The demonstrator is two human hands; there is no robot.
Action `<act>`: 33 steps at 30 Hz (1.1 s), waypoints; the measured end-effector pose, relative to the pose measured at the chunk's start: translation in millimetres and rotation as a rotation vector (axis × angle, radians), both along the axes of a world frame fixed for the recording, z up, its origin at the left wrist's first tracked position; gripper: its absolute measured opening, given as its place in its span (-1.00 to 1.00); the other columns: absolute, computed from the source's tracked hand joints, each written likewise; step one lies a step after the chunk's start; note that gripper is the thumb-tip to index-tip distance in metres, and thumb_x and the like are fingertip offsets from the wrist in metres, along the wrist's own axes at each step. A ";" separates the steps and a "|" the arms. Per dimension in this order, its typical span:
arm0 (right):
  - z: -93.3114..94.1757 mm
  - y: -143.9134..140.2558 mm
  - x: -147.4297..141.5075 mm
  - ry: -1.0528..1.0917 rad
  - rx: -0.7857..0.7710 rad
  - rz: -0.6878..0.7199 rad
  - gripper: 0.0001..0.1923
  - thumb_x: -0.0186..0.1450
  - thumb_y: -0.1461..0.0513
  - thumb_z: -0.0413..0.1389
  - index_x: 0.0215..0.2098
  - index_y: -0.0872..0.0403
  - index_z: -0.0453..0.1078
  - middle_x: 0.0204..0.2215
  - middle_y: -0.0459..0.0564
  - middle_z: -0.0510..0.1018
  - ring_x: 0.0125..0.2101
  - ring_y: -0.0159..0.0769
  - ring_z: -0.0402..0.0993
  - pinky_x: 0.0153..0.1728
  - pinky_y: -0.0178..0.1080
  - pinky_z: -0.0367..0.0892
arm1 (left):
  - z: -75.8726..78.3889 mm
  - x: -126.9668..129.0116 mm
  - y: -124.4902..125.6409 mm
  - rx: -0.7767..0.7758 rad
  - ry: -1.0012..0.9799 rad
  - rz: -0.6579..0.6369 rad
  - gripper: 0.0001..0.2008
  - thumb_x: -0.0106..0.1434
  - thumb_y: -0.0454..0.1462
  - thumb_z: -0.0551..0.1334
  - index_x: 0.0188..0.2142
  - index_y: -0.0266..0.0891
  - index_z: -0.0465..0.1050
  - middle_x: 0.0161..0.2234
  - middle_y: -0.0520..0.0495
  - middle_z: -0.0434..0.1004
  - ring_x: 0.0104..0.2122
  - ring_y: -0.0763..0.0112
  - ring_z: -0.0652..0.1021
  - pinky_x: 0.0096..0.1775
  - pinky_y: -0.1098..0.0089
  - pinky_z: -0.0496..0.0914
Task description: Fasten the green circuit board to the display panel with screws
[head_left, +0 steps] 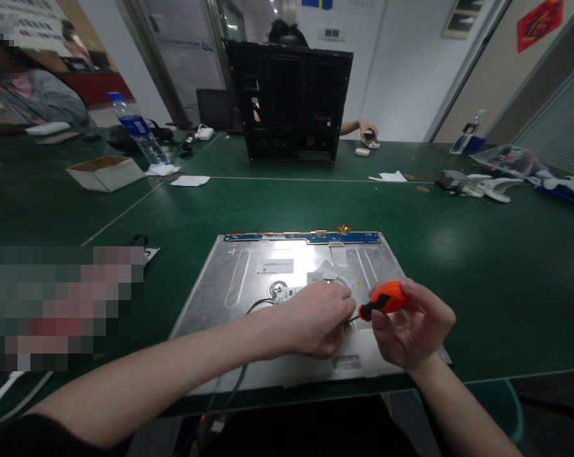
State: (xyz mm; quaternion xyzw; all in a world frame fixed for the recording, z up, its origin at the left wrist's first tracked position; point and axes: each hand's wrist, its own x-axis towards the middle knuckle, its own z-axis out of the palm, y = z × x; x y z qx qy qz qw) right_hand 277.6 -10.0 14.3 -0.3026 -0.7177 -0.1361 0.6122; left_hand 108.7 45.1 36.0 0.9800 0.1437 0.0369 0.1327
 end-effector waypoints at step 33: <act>5.4 0.9 -2.1 -0.020 0.041 -0.038 -0.37 0.28 0.28 0.18 0.28 0.05 0.12 -0.32 -0.09 0.42 -0.54 -0.42 0.41 -0.63 -0.36 0.40 | 3.4 0.0 -1.7 0.038 0.002 0.001 -0.97 0.12 -0.38 0.22 -0.39 -0.29 0.39 -0.40 -0.13 0.45 -0.43 0.28 0.45 -0.38 0.28 0.37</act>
